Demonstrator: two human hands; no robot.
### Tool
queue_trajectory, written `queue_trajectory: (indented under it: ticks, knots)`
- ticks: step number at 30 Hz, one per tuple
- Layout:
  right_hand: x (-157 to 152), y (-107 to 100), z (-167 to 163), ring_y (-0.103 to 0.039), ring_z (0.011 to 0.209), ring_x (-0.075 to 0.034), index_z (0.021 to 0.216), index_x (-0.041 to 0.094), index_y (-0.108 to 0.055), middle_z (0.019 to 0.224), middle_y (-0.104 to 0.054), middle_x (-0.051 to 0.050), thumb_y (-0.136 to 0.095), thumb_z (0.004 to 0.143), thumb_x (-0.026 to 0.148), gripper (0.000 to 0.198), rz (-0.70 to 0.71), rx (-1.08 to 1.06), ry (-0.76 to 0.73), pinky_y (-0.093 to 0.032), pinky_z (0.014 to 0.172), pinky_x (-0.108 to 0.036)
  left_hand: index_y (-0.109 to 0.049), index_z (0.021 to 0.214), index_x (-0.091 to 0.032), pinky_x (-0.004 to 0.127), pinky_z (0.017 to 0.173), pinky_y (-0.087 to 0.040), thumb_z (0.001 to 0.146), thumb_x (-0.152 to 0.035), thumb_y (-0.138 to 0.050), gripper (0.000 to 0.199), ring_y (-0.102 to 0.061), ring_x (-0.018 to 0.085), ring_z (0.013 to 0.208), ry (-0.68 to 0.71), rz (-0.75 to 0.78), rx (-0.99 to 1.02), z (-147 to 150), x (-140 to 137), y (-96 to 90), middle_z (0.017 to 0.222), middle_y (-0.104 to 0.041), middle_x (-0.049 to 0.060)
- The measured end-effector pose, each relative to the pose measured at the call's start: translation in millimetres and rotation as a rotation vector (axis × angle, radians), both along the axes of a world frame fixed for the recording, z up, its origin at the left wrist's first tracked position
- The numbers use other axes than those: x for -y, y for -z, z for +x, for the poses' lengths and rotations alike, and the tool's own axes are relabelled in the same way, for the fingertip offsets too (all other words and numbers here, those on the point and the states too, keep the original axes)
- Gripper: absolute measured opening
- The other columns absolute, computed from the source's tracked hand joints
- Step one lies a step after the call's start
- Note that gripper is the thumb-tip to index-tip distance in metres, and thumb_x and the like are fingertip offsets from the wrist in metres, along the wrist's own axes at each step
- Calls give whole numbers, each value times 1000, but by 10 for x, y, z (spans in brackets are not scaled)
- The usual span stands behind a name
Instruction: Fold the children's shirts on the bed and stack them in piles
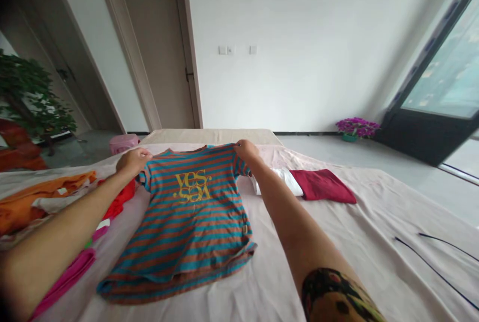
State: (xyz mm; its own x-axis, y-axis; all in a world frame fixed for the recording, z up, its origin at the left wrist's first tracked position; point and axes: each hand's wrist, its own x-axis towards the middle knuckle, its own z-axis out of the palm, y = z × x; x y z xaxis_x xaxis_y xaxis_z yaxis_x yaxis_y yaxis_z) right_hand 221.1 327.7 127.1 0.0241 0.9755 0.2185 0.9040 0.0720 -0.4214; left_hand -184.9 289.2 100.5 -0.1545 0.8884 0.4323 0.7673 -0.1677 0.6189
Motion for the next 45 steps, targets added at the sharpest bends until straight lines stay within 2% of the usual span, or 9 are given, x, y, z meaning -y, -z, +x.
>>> queue_trajectory:
  ticks: [4, 9, 13, 17, 21, 25, 31, 36, 45]
  knots:
    - [243, 328, -210, -54, 120, -26, 126, 21, -62, 130, -61, -12, -51, 89, 24, 38, 9, 71, -33, -41, 99, -38, -58, 113, -17, 48, 98, -44, 80, -27, -58, 35, -55, 33, 118, -178, -68, -202, 354, 136, 360, 121, -60, 18]
    - [1020, 917, -405, -37, 137, -30, 141, 19, -48, 149, -43, -12, -51, 93, 35, 51, 96, 204, -380, -32, 111, -44, -51, 133, -14, 46, 111, -36, 92, -35, -44, 46, -45, 28, 131, 172, -8, -329, 721, 923, 1003, 135, -54, 16]
    - [1594, 1291, -251, -27, 144, -28, 149, 22, -36, 154, -36, -10, -49, 95, 39, 59, 80, 207, -634, -23, 118, -48, -48, 141, -22, 55, 114, -30, 92, -46, -48, 54, -34, 33, 141, 268, -44, -422, 670, 1634, 1358, 151, -41, 14]
    - [1890, 1286, 132, -41, 136, -28, 139, 20, -51, 146, -47, -13, -53, 92, 34, 49, 27, 39, -635, -32, 114, -46, -49, 141, -27, 52, 114, -33, 91, -48, -49, 54, -31, 33, 143, 355, -173, -411, 390, 2114, 1304, 155, -36, 11]
    - [2193, 1099, 481, -61, 110, -23, 117, 23, -67, 121, -64, -9, -58, 86, 28, 32, -47, -233, -604, -50, 93, -38, -55, 134, -33, 41, 110, -42, 88, -44, -56, 48, -44, 27, 135, 395, -180, -286, 89, 2506, 1138, 144, -49, 7]
    - [2490, 1048, 572, -63, 96, -21, 107, 24, -71, 103, -68, -5, -62, 76, 16, 33, -65, -160, -618, -49, 88, -35, -66, 115, -31, 37, 104, -46, 79, -34, -64, 36, -55, 25, 121, 341, -186, -229, -88, 2796, 1116, 123, -61, 5]
    - [2576, 1150, 446, -61, 84, -18, 87, 21, -68, 86, -68, -2, -60, 78, 18, 12, -24, -42, -382, -45, 79, -29, -59, 86, -24, 33, 84, -52, 83, -27, -51, 10, -65, 22, 93, 275, -213, -158, -94, 2805, 1138, 93, -67, 4]
    - [2664, 1126, 422, -60, 82, -16, 91, 22, -62, 90, -65, -1, -56, 85, 25, 9, 36, -3, -338, -42, 72, -25, -50, 97, -25, 36, 82, -51, 88, -31, -45, 12, -65, 24, 95, 104, -158, -163, -20, 2724, 1151, 96, -67, 6]
    - [2775, 1072, 452, -65, 75, -20, 93, 25, -56, 83, -70, -1, -47, 93, 34, 13, 80, 61, -161, -35, 62, -27, -51, 85, -24, 32, 80, -45, 73, -8, -44, 21, -58, 20, 87, 112, -107, -359, -142, 2784, 1066, 90, -59, 3]
